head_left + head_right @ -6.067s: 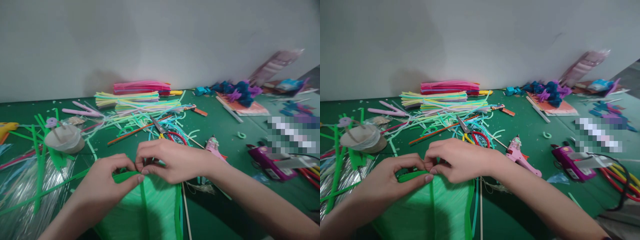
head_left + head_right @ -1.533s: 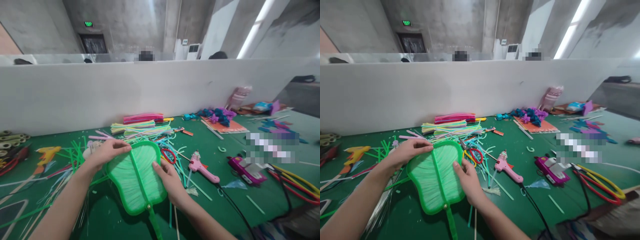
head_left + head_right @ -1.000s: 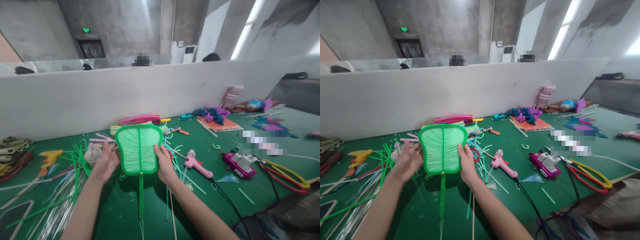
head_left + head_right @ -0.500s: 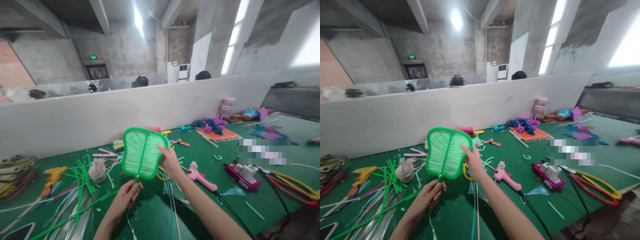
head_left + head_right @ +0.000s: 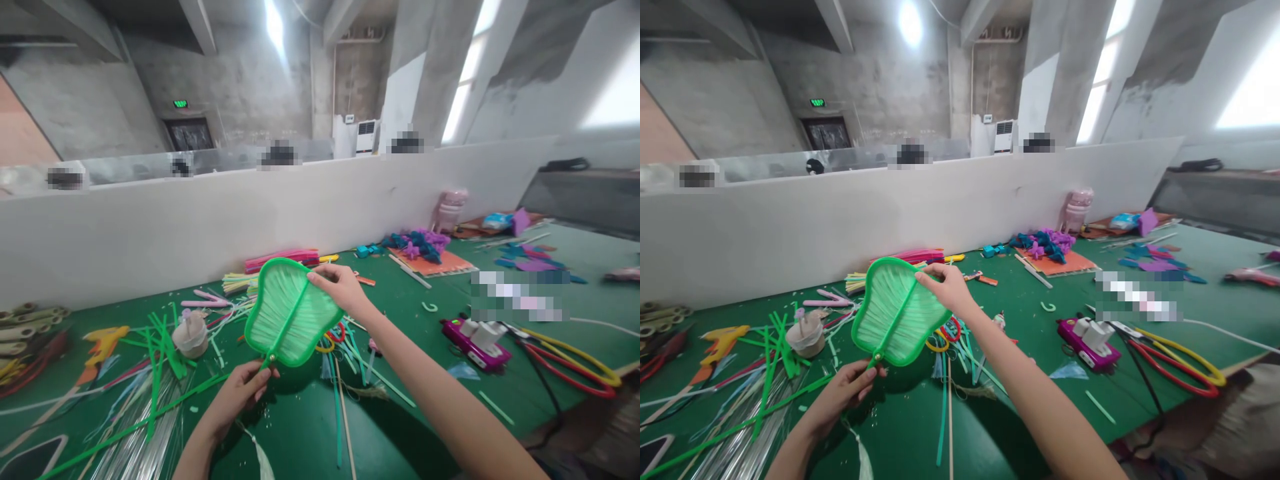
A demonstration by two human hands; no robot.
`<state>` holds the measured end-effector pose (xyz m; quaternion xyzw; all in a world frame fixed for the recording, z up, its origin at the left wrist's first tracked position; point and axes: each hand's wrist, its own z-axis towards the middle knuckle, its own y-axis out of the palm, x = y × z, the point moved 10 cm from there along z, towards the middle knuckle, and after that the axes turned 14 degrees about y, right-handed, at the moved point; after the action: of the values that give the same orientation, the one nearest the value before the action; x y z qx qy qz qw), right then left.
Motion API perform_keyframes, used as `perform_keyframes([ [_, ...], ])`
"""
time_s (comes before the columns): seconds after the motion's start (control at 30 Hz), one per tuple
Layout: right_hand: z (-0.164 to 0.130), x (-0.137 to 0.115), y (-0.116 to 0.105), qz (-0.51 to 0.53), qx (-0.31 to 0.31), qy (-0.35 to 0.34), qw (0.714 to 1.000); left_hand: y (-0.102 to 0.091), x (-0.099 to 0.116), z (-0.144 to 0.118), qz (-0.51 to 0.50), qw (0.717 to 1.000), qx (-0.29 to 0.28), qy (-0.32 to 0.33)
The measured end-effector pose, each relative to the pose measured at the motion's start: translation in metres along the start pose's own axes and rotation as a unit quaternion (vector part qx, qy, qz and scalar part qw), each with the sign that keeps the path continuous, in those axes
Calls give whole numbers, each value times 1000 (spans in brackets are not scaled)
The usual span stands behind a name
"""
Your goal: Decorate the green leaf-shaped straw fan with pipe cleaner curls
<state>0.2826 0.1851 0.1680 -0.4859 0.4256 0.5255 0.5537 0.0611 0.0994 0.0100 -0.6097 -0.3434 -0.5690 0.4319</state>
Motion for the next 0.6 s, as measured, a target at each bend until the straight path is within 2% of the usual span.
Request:
perform_keyframes([
  [0.07,1,3,0,-8,1,0,1000,-1,-2,-1,-1,1000,2,-7],
  [0.23,3,13,9,-2,-52,28,998,-6,-5,-1,-13,1000,17,-16],
  [0.3,5,13,10,1,-54,30,998,-7,-6,-1,-20,999,16,-18],
  [0.6,5,5,3,-37,22,3,999,-3,-9,-1,-51,998,4,-21],
])
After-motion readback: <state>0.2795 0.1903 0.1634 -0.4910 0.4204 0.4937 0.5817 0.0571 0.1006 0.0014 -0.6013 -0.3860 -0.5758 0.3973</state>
